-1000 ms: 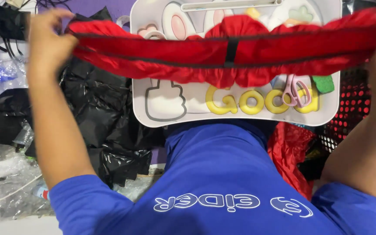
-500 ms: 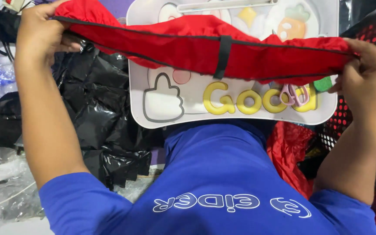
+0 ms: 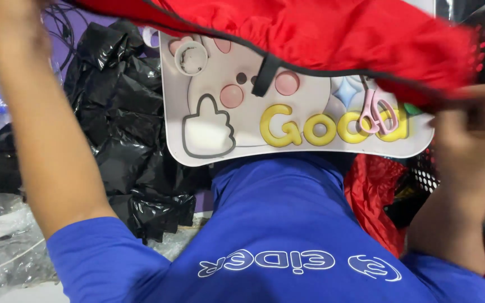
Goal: The person folds a red fabric item on a white tray placed on their lap. They smooth the fabric with a green sponge, fold it into a compact square, and then place it into a clear plastic bag.
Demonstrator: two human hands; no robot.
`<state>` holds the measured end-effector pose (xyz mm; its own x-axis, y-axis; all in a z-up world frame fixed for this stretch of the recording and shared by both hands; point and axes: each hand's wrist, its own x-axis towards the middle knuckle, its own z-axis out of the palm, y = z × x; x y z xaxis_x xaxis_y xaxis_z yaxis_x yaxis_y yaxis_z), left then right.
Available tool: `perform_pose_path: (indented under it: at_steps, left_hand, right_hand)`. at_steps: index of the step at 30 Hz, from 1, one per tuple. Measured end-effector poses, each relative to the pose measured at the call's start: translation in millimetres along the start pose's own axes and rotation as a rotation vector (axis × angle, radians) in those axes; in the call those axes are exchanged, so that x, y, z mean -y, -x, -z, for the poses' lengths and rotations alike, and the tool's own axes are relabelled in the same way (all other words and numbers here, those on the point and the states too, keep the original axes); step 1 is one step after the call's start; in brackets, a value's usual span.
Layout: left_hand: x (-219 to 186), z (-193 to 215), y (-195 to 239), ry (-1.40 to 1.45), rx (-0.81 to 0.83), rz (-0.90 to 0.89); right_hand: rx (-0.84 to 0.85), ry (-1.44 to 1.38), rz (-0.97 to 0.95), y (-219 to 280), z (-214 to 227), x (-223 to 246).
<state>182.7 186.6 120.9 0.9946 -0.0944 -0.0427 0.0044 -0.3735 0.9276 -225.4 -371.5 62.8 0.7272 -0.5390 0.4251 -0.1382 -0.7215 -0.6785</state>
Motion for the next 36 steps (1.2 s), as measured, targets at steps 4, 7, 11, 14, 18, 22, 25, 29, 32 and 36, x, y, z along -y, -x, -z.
perform_pose_path:
  at_steps: [4, 7, 11, 14, 18, 22, 25, 29, 32, 36]
  left_hand:
    - [61.8, -31.7, 14.0, 0.008, 0.018, 0.012]
    - [83.8, -47.0, 20.7, 0.015, 0.024, 0.047]
    - [108.5, -49.1, 35.9, -0.392, -0.046, -0.249]
    - [63.7, -75.5, 71.2, -0.951, -0.269, -0.310]
    - [61.5, -133.0, 118.6, -0.826, -0.238, -0.660]
    - [42.3, -205.6, 177.3, -0.426, 0.357, -0.596]
    - [21.7, -239.4, 191.2, -0.441, 0.292, -0.856]
    - [10.7, -267.5, 184.9, -0.396, 0.189, -0.856]
    - [17.2, -284.3, 174.3, -0.402, 0.222, -0.838]
    - [29.5, -301.2, 147.2, -0.455, 0.254, -0.859]
  right_hand:
    - [0.602, 0.631, 0.112, 4.0, -31.8, 49.6]
    - [0.841, 0.750, 0.018, 10.3, -46.0, 54.4]
    - [0.742, 0.631, 0.055, 17.5, -51.5, 59.4]
    - [0.598, 0.561, 0.110, 20.9, -50.7, 59.5]
    - [0.495, 0.523, 0.134, 21.5, -47.1, 64.1]
    - [0.349, 0.335, 0.178, 18.7, -35.1, 85.0]
    - [0.292, 0.271, 0.196, 19.4, -26.1, 95.0]
    - [0.260, 0.208, 0.202, 19.7, -19.4, 104.5]
    - [0.236, 0.206, 0.210, 20.7, -18.6, 105.6]
    - [0.242, 0.135, 0.198, 21.4, -16.9, 108.7]
